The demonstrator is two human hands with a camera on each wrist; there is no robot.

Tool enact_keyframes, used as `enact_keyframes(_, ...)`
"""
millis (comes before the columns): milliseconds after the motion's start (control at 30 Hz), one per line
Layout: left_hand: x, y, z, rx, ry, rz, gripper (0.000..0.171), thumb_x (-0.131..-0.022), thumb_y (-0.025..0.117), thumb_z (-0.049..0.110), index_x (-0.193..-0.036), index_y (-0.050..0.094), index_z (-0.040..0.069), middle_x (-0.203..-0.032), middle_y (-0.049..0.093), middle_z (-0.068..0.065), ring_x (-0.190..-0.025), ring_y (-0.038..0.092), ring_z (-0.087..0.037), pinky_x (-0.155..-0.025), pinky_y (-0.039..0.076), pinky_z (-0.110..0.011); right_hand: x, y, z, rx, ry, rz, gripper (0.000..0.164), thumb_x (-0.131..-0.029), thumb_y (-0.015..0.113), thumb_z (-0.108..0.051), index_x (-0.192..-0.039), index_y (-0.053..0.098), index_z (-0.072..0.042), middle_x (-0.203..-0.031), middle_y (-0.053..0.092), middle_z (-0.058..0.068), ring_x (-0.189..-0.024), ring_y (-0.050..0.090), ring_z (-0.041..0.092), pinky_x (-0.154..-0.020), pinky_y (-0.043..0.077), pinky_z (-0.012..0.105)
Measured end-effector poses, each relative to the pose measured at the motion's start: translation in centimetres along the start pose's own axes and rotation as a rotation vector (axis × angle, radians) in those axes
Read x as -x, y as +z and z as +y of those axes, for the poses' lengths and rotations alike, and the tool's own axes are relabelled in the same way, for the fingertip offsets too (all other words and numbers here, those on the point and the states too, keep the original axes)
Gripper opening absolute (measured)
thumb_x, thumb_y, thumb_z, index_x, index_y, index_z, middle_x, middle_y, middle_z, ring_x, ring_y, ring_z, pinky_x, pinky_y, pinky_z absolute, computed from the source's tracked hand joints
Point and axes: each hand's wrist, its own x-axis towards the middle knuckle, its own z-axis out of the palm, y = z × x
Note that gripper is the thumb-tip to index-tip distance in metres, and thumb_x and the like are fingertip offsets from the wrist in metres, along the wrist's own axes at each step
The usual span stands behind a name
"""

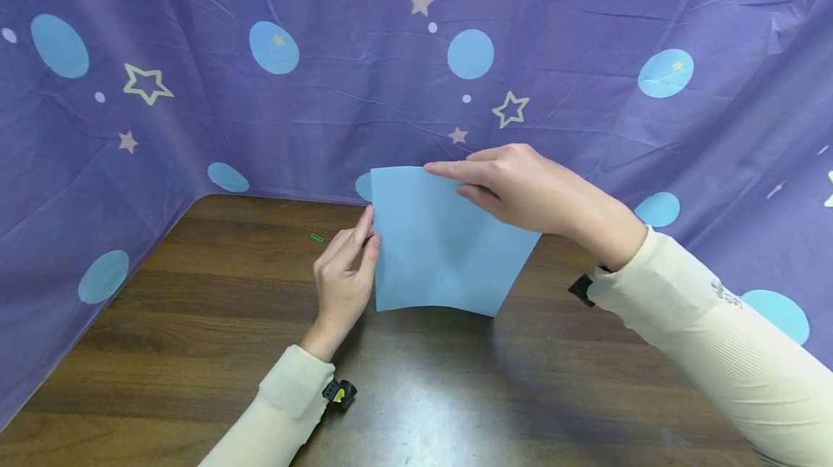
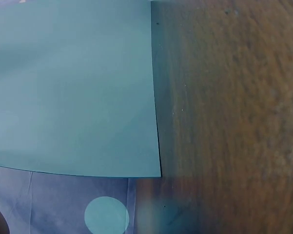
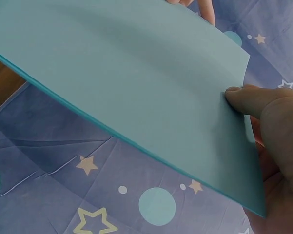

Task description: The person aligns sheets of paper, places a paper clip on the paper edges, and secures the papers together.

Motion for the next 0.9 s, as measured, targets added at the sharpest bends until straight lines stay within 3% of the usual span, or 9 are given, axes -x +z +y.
enact_keyframes(900,-0.04,0.00,0.05,-0.004,0.000,-0.001,0.047,-0.097,0.073,-0.004,-0.143,0.067,0.005,-0.099,0.077,-0.018,-0.091,0.072,-0.030,-0.090,0.055,-0.023,1.02,-0.02,0.37,0.021,-0.010,0.036,0.050,-0.101,0.068,0.000,-0.148,0.064,-0.015,-0.101,0.076,0.005,-0.064,0.051,0.012,-0.065,0.050,0.032)
